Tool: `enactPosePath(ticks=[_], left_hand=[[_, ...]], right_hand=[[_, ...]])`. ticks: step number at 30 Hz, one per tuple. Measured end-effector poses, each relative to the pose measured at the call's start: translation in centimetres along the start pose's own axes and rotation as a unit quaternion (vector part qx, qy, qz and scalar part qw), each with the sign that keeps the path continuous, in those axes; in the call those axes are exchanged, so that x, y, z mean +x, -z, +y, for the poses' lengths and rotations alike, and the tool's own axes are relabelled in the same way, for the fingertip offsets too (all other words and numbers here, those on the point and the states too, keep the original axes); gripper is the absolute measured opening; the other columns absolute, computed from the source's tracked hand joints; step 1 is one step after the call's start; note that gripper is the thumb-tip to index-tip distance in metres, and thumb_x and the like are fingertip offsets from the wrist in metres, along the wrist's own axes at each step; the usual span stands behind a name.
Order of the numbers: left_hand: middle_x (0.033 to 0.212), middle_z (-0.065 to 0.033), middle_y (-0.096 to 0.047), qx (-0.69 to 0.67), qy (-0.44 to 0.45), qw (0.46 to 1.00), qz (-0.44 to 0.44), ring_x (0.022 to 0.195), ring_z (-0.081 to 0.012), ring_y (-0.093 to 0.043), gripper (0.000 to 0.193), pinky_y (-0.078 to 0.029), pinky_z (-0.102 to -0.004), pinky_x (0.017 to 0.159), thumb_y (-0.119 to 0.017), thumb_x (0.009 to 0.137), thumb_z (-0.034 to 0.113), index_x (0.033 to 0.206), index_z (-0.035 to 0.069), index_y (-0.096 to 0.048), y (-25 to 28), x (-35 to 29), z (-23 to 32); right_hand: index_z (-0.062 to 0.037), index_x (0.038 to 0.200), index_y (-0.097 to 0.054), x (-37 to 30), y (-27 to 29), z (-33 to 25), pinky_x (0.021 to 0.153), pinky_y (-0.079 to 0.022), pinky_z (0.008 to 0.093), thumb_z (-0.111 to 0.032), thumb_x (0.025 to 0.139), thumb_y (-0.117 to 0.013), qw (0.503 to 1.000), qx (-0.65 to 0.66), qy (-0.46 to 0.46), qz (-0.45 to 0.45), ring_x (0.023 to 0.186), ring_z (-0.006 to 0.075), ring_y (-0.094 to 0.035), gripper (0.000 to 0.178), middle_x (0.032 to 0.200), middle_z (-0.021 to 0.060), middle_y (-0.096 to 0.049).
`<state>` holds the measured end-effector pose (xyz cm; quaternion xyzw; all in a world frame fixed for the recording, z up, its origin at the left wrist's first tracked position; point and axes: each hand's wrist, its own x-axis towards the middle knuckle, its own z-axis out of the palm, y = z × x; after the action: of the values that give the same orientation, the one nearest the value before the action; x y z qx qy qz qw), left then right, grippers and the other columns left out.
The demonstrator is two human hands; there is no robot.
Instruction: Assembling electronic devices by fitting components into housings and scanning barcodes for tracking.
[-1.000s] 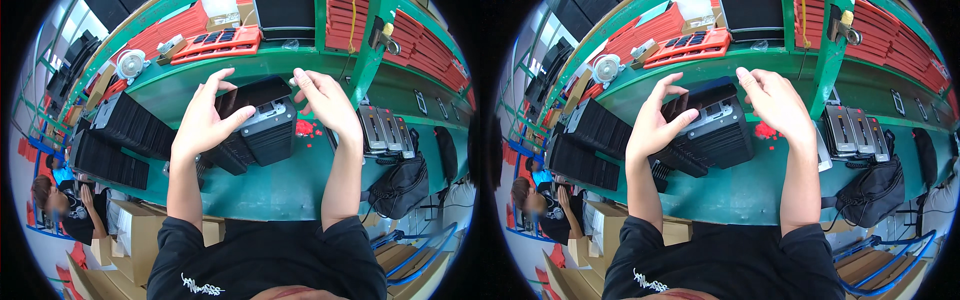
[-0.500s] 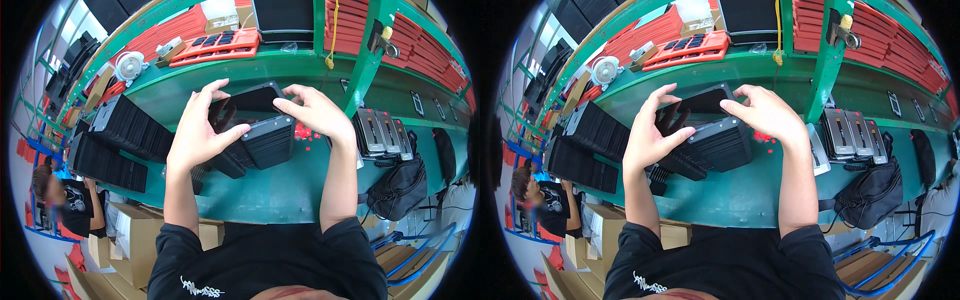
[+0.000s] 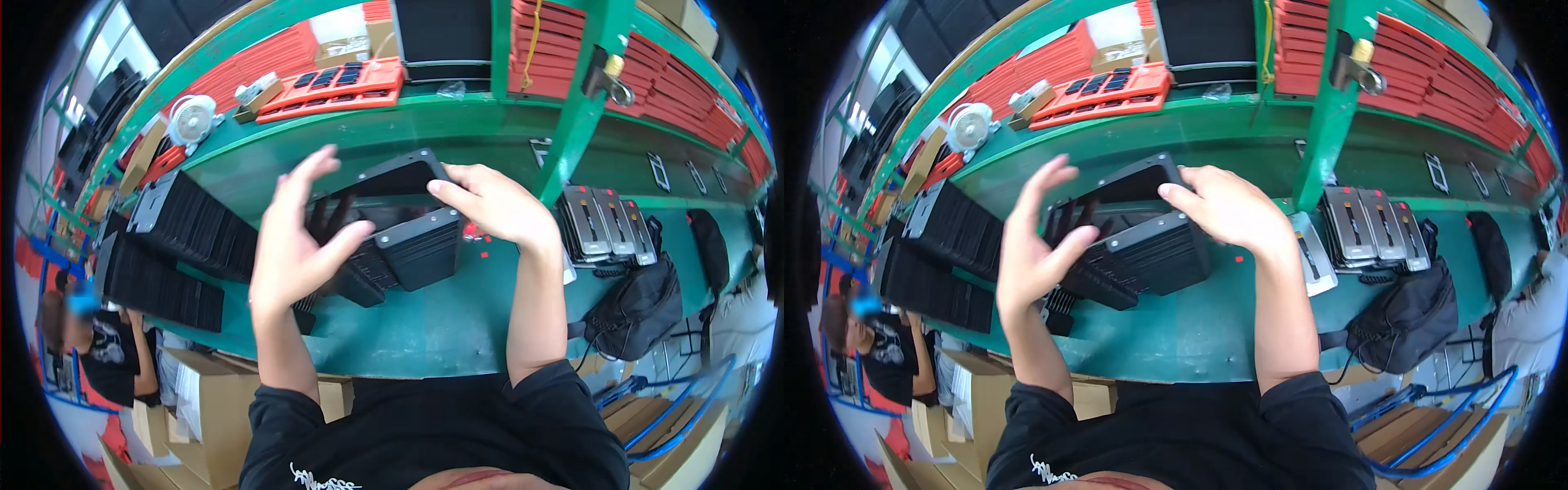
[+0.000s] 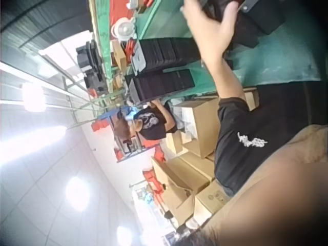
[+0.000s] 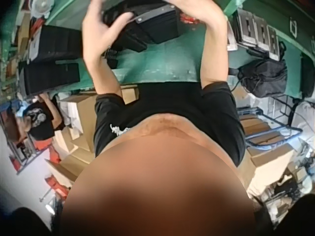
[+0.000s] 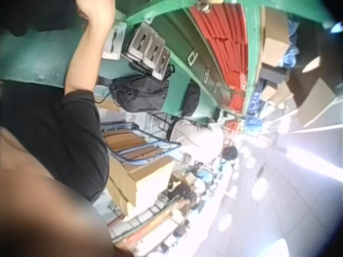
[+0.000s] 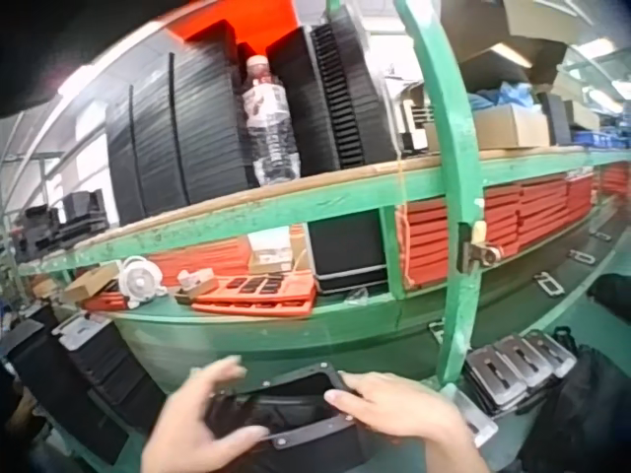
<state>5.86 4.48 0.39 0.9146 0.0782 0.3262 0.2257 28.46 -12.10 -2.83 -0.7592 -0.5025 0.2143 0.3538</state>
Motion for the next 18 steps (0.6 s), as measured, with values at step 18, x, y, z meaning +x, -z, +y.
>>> enactPosePath(ticks=[18], left_hand=[[0.145,-0.0198,-0.049,-0.240,0.038,0.967,0.076,0.140,-0.0303,-0.044,0.057,-0.030,-0.0413,0.119,-0.050,0.096,0.033,0.138,-0.004,-0.061,-3.6,-4.4,-6.4]], right_hand=[[0.0011,0.102,-0.069,-2.2,3.0,-2.2,0.065,-0.056,0.0408,-0.021,0.096,-0.068,0.669,-0.084,0.106,0.731,0.070,0.0286,-0.069,0.023,0.094,0.0168,-0.070]])
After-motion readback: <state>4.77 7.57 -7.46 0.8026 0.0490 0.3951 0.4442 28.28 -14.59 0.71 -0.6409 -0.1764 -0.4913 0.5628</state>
